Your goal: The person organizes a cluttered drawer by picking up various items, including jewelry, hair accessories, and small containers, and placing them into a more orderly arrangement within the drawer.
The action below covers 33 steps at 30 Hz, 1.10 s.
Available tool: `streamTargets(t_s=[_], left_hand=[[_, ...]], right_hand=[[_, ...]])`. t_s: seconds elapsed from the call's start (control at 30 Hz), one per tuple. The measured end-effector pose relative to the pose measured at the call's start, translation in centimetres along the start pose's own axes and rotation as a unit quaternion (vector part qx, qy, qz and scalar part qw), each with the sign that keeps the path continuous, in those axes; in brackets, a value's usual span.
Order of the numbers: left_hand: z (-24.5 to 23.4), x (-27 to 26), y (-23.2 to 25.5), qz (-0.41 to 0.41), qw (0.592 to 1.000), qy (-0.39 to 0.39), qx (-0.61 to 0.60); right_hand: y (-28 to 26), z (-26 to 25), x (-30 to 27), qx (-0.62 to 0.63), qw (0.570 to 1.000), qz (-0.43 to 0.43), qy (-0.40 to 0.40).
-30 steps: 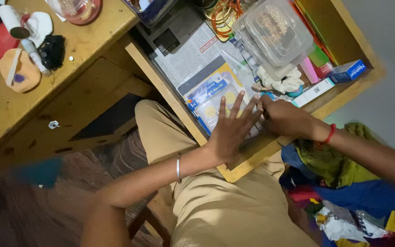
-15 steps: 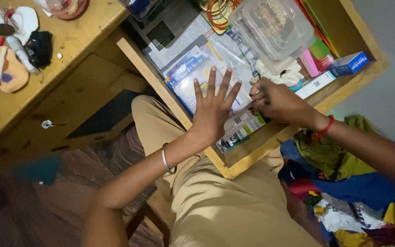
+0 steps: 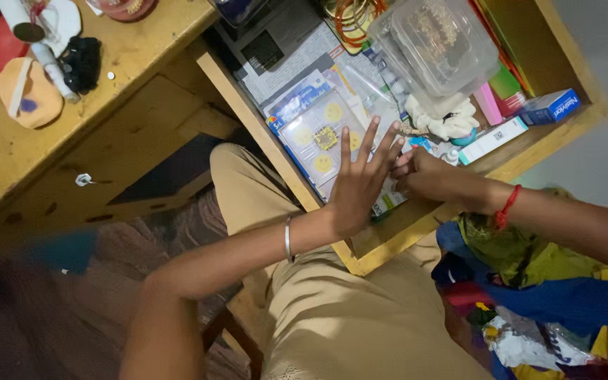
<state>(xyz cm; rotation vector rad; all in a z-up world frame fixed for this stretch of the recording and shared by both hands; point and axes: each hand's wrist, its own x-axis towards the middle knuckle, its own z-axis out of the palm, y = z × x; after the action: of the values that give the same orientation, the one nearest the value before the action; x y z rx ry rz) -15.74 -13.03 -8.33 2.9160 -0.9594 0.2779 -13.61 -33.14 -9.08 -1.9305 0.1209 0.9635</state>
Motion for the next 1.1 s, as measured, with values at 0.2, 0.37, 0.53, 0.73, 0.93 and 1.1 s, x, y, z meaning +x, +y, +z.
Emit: streamTargets(t_s=[0.2,0.37,0.53,0.73,0.93,1.1], left_hand=[[-1.1,0.8,-1.1,0.009,0.990,-0.050,0.135],[-3.1,2.2,-3.9,-0.010,0.990,-0.117,0.078],[-4.0,4.2,-6.7,-0.051,0.977,-0.189,0.085],[-2.2,6.1,-10.2,-0.105,0.976,-0.150,0.114],[-0.7,8.3,-14.6,-0.143,0.975,-0.150,0.081],[1.1,7.7,-16.1,-0.134,0.981,-0.079,0.119]], right_hand=[[0.9,1.4,1.7,0.284,0.958,0.044,0.010],[-2.9,2.6,1.9,0.334,0.939,-0.004,0.082],[-6.0,3.2,2.9,0.346,0.927,-0.005,0.143],[-7.9,4.2,6.0,0.382,0.913,-0.007,0.142],[-10.0,4.7,11.4,0.456,0.873,-0.091,0.148],[-11.6,6.1,14.5,0.439,0.872,-0.085,0.198]])
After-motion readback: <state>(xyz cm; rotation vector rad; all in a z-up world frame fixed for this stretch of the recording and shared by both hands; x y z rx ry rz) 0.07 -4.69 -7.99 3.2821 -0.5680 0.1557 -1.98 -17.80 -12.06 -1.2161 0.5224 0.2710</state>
